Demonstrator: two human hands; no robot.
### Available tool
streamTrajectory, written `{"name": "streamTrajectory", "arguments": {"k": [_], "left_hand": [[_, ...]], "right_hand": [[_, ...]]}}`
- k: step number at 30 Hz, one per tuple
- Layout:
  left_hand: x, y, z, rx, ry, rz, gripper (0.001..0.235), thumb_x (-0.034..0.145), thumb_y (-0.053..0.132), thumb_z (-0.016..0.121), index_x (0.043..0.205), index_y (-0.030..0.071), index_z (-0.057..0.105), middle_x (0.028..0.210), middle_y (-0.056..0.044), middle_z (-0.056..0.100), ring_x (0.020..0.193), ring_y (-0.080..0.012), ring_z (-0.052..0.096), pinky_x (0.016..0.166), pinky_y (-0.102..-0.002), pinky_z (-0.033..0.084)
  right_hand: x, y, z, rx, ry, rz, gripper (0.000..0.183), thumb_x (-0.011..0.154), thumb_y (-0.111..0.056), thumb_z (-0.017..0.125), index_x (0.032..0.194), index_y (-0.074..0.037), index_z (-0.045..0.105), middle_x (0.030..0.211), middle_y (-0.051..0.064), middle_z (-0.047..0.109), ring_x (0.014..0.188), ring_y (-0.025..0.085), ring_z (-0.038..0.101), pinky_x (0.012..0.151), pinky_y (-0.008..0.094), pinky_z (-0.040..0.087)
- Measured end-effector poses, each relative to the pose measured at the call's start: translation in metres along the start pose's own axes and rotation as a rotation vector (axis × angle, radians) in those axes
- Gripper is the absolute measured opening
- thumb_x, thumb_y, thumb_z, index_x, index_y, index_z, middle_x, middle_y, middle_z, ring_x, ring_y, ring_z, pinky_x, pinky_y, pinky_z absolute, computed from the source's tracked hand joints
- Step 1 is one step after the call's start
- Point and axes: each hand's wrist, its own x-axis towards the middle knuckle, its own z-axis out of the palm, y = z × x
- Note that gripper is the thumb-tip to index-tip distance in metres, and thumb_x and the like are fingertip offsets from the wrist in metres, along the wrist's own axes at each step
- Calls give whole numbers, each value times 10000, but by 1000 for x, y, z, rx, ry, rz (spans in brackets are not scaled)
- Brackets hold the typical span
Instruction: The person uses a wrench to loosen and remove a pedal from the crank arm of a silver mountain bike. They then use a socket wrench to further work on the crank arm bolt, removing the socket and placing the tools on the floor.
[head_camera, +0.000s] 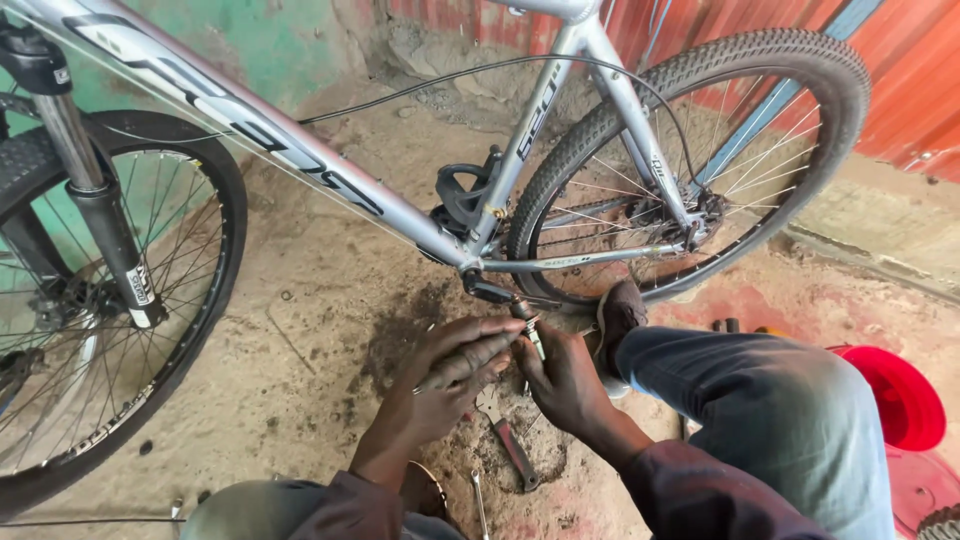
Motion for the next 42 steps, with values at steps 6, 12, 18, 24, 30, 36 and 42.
{"name": "streamTrajectory", "arguments": {"k": [6, 12, 18, 24, 30, 36, 42], "left_hand": [[2, 8, -2, 92, 21, 61, 383, 854, -2, 749, 1227, 82, 719, 1208, -35, 754, 1047, -183, 749, 934, -324, 600], [3, -15, -11, 184, 91, 50, 314, 870, 74, 706, 1183, 83, 734, 1130, -74, 803, 822, -132, 775, 682, -248, 615], [2, -55, -3, 257, 155, -244, 322, 916, 111, 671, 1235, 101, 718, 1221, -43, 784, 1025, -167, 771, 887, -292, 605], [16, -59, -1, 225, 72, -152, 416, 888, 63, 692, 1299, 36, 634, 988, -139, 771, 519, -117, 679, 343, -215, 609], [3, -66, 5, 40, 139, -248, 438, 880, 15, 648, 1317, 17, 616, 1294, -205, 741, 779, -212, 824, 591, -274, 737], [-9, -85, 16, -305, 268, -448, 268, 915, 169, 653, 1125, 135, 817, 830, -130, 802, 772, -229, 777, 673, -450, 671], [-21, -170, 45, -495, -271, -1292, 546, 913, 458, 602, 881, -38, 826, 818, -144, 804, 850, -223, 771, 901, -355, 579]], "right_hand": [[-4, 0, 3, 194, -26, -11, 256, 1000, -188, 538, 967, 29, 670, 607, 57, 676, 452, 125, 592, 401, 276, 485], [-44, 78, 64, 280, -168, 271, 391, 1025, -409, 505, 947, -58, 658, 687, -12, 549, 579, 114, 464, 522, 307, 396], [-91, 220, 100, -580, -1074, 442, 421, 1012, -445, 675, 1050, -27, 685, 879, 105, 704, 618, 232, 624, 617, 370, 533], [-90, 311, 108, -459, -503, 930, 376, 973, -349, 627, 1073, 12, 669, 953, 174, 722, 791, 310, 676, 734, 433, 558], [-79, 374, 110, -337, 35, 1283, 355, 941, -269, 584, 1091, 44, 655, 1015, 234, 734, 936, 378, 716, 832, 488, 576], [-40, 432, 124, -485, 311, 323, 259, 864, 23, 512, 1075, -44, 647, 1060, 160, 650, 947, 339, 612, 777, 452, 527], [-4, 476, 108, -690, -163, 40, 255, 866, -166, 552, 1093, -144, 665, 1342, 120, 562, 1143, 382, 570, 886, 516, 512]]}}
